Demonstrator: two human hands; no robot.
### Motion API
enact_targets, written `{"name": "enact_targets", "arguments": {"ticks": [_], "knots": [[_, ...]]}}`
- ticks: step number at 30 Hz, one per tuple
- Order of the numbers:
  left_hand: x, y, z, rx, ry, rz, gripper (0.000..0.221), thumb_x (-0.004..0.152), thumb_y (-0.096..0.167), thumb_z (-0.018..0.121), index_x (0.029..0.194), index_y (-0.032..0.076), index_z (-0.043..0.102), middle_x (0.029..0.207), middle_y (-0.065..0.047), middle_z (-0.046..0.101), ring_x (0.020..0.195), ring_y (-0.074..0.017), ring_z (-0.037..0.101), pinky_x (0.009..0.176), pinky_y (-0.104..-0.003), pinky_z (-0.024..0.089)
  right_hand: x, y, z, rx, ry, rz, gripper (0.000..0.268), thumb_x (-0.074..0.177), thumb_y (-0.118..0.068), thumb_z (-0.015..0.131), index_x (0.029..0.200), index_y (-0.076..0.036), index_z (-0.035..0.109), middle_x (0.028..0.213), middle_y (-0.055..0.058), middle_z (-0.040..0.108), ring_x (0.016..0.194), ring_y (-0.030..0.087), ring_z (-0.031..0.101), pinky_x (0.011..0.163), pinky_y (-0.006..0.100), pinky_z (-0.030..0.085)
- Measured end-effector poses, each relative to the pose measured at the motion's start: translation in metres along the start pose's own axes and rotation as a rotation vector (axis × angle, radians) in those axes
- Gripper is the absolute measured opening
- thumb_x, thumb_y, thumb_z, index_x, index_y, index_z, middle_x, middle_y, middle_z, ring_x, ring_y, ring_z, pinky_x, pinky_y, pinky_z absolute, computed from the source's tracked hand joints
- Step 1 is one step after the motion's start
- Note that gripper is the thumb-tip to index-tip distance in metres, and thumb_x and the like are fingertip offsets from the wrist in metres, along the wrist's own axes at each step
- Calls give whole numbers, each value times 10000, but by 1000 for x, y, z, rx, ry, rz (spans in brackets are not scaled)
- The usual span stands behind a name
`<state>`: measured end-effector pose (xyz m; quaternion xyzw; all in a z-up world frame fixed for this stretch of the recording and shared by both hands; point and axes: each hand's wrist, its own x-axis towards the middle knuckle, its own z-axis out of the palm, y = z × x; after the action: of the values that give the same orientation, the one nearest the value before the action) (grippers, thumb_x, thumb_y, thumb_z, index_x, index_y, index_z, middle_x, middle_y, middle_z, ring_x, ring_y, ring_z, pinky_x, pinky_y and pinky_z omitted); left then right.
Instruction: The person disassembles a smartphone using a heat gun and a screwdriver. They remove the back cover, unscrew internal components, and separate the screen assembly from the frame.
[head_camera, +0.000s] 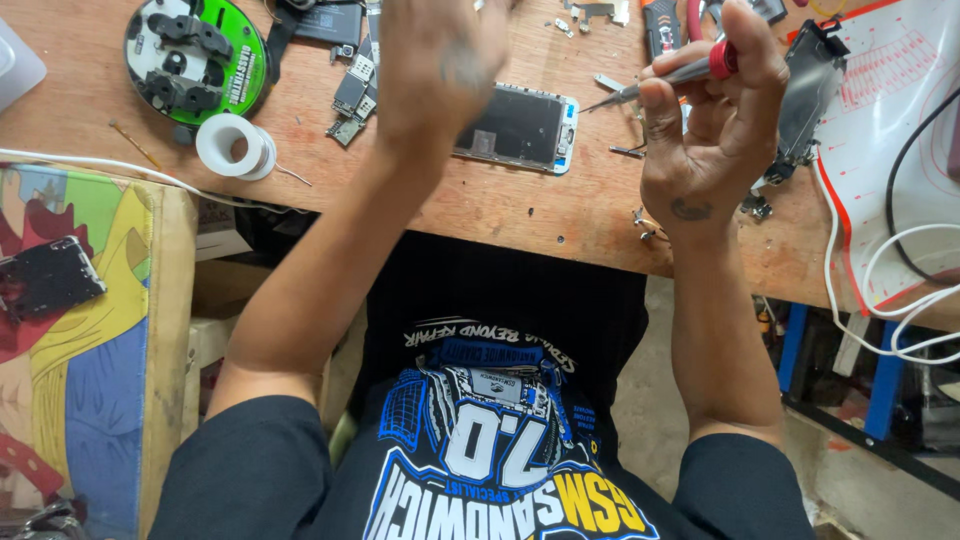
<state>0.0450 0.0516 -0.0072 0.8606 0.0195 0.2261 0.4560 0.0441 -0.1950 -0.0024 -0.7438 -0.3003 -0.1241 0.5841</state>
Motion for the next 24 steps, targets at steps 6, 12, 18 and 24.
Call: {"name": "enact_targets", "arguments": {"ticks": [6, 12, 18, 24], "knots": [[-50, 42, -4, 10, -221, 188, 70, 932, 46, 658, 982, 28, 704, 937, -82, 584, 842, -219, 542, 798, -368, 453, -1, -3, 5, -60, -62, -64, 600, 1143, -2, 750, 1587, -93, 357, 1188, 139, 639, 1048, 164, 669, 945, 270, 583], [-56, 43, 2, 40, -266, 101, 72, 971, 45, 648, 996, 28, 713, 962, -77, 576, 860, -223, 561, 856, -393, 473, 6, -6, 10, -158, -114, -202, 580, 1113, -6, 742, 1564, -78, 385, 1153, 120, 628, 1044, 165, 680, 931, 272, 629], [-58, 39, 6, 58, -241, 97, 56, 945, 77, 685, 973, 36, 709, 969, -79, 568, 872, -237, 564, 857, -404, 474, 5, -8, 12, -170, -120, -164, 573, 1122, -6, 764, 1564, -69, 405, 1130, 112, 624, 1048, 163, 680, 950, 280, 634], [-58, 38, 8, 55, -233, 75, 61, 940, 99, 699, 971, 48, 714, 960, -67, 567, 853, -226, 565, 841, -397, 482, 6, -6, 13, -193, -118, -193, 576, 1109, -3, 771, 1555, -53, 410, 1118, 113, 621, 1023, 159, 677, 914, 270, 630]]}}
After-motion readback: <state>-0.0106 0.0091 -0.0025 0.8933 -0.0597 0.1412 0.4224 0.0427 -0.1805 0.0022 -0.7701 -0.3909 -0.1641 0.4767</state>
